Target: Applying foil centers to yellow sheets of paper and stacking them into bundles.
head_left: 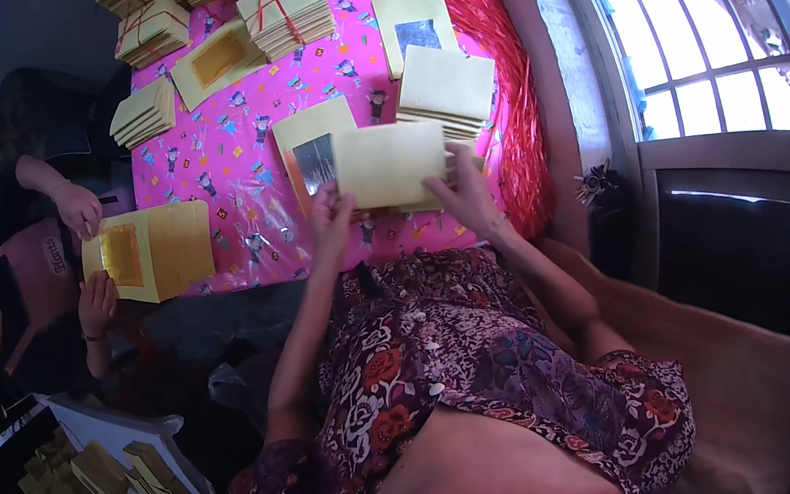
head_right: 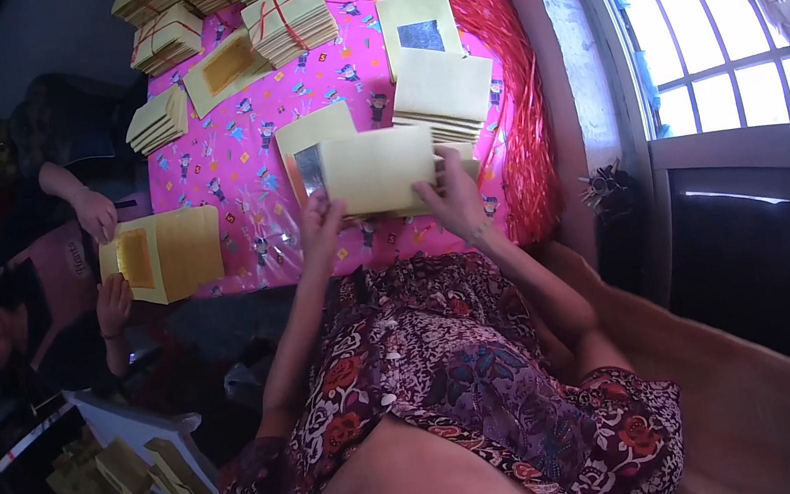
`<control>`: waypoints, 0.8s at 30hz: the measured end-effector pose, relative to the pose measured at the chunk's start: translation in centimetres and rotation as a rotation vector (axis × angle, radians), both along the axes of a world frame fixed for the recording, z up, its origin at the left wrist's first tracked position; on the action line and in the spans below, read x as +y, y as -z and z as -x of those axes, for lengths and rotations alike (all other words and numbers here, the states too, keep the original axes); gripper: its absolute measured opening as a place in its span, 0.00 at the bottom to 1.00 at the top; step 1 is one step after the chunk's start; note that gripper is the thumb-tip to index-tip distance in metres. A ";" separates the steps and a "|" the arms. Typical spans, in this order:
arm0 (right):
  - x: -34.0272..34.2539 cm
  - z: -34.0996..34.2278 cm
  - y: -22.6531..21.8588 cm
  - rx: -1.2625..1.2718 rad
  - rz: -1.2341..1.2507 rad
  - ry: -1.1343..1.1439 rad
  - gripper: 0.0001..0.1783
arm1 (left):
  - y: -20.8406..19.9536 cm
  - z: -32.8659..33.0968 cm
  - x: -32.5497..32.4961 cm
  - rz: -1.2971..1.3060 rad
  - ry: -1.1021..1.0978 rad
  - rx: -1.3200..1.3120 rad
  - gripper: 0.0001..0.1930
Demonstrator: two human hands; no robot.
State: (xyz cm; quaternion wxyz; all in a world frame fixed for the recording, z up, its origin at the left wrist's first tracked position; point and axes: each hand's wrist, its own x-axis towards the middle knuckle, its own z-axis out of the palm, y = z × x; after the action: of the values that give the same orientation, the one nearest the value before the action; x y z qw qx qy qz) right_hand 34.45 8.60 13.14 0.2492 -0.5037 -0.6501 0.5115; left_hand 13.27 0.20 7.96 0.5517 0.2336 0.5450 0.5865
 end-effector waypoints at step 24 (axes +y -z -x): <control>0.0 -5.4 10.4 -0.357 -0.092 0.133 0.28 | 7.3 -5.5 2.8 0.147 0.364 1.053 0.18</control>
State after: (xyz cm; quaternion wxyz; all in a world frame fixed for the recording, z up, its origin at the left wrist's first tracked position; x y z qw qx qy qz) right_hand 39.86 8.59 2.79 0.1861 -0.6162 -0.6720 0.3661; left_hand 18.78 2.97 0.67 0.3124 0.5460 0.7372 0.2464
